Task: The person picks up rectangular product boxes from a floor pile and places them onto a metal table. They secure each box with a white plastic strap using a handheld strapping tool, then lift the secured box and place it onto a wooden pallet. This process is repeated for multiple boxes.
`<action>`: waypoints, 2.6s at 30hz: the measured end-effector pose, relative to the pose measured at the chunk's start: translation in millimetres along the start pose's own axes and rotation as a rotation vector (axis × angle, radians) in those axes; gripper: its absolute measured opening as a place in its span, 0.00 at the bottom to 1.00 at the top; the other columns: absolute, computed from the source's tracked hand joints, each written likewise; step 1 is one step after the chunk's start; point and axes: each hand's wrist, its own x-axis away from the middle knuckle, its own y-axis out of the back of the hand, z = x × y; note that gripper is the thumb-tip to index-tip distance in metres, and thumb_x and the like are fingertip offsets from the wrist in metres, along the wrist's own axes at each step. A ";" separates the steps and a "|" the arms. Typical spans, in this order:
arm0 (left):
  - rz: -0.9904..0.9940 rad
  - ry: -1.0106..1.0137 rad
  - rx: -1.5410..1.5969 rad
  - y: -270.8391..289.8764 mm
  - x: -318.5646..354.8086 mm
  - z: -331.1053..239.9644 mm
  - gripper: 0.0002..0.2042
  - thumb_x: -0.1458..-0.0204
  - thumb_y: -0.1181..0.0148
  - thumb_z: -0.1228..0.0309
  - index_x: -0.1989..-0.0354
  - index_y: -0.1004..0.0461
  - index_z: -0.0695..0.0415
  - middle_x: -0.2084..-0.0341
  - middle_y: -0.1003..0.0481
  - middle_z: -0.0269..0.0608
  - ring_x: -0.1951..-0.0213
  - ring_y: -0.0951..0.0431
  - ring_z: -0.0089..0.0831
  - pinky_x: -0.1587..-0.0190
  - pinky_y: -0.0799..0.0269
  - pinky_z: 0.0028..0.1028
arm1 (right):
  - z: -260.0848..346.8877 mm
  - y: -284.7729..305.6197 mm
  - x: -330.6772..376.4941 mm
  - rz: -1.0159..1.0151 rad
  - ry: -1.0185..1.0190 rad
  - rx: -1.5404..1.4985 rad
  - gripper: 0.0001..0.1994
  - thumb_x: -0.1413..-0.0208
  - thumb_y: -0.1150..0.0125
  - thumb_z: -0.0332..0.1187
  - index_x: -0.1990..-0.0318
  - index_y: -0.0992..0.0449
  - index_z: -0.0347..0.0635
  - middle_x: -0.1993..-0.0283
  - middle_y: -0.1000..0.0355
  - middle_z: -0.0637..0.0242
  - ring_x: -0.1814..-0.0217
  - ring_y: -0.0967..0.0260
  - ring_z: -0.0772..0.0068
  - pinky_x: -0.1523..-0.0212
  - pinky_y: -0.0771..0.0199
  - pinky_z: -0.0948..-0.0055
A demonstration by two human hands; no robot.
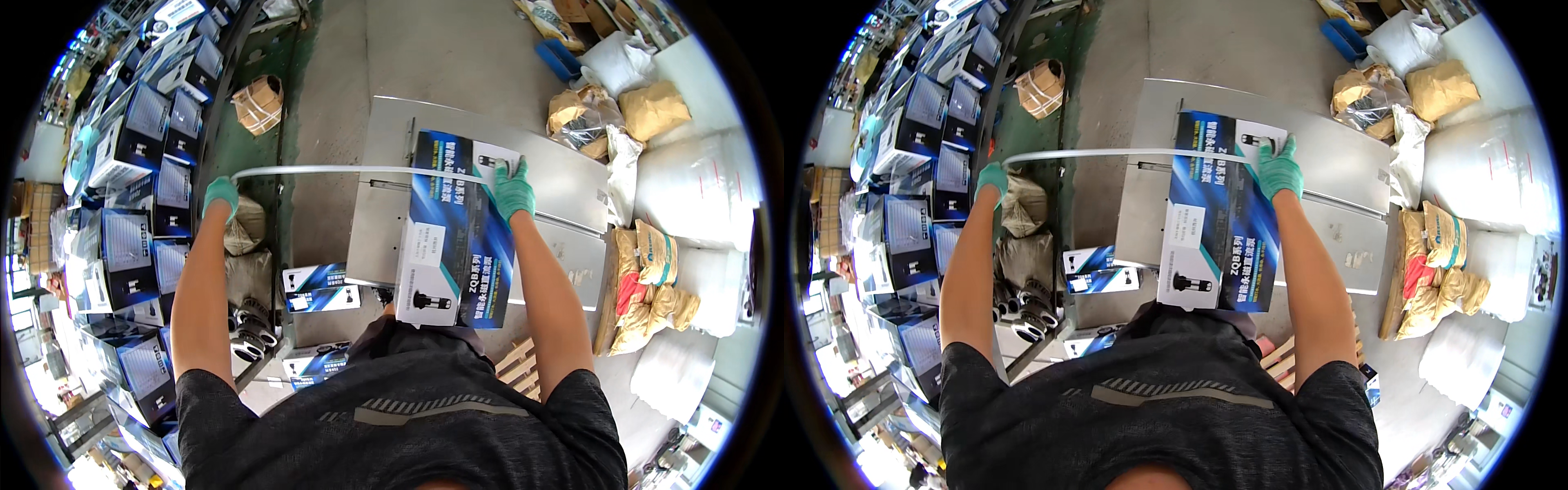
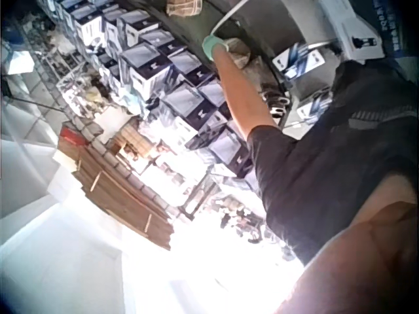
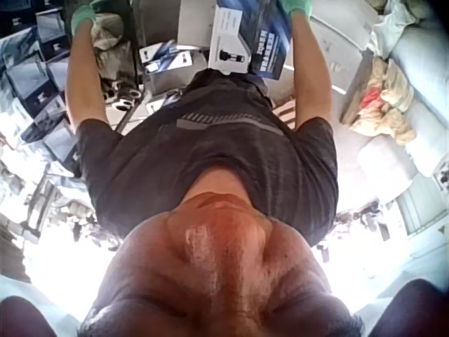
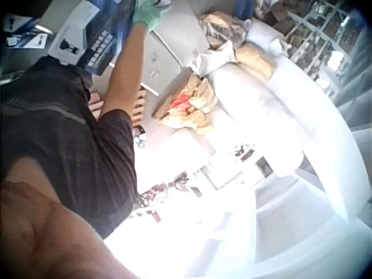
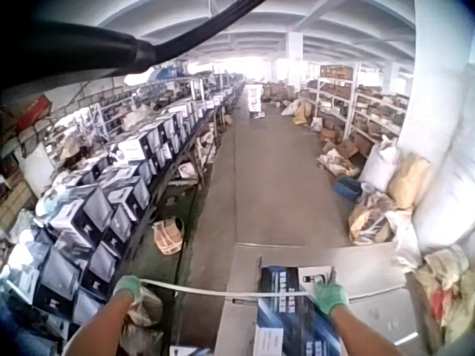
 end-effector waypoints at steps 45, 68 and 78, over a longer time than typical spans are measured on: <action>0.343 -0.519 0.953 -141.5 96.2 -304.5 0.22 0.36 0.49 0.79 0.33 0.33 0.57 0.45 0.23 0.54 0.47 0.21 0.40 0.44 0.27 0.30 | 9.1 2.6 4.5 -0.018 -0.035 -0.054 0.39 0.34 0.58 0.64 0.23 0.51 0.53 0.45 0.23 0.42 0.44 0.24 0.39 0.43 0.26 0.50; 1.057 0.213 1.601 -198.5 318.3 -200.4 0.28 0.32 0.56 0.47 0.29 0.40 0.48 0.52 0.21 0.43 0.56 0.20 0.42 0.48 0.24 0.39 | -90.6 -7.5 79.8 0.322 -0.051 -0.817 0.34 0.30 0.56 0.58 0.26 0.43 0.45 0.34 0.30 0.46 0.32 0.33 0.55 0.33 0.37 0.64; 1.035 0.436 1.794 -186.3 334.0 -226.4 0.27 0.33 0.57 0.46 0.35 0.35 0.51 0.49 0.23 0.45 0.51 0.22 0.46 0.45 0.26 0.45 | -191.4 -53.7 168.0 0.788 0.093 -1.297 0.50 0.33 0.52 0.62 0.22 0.72 0.37 0.18 0.66 0.49 0.15 0.69 0.57 0.21 0.64 0.62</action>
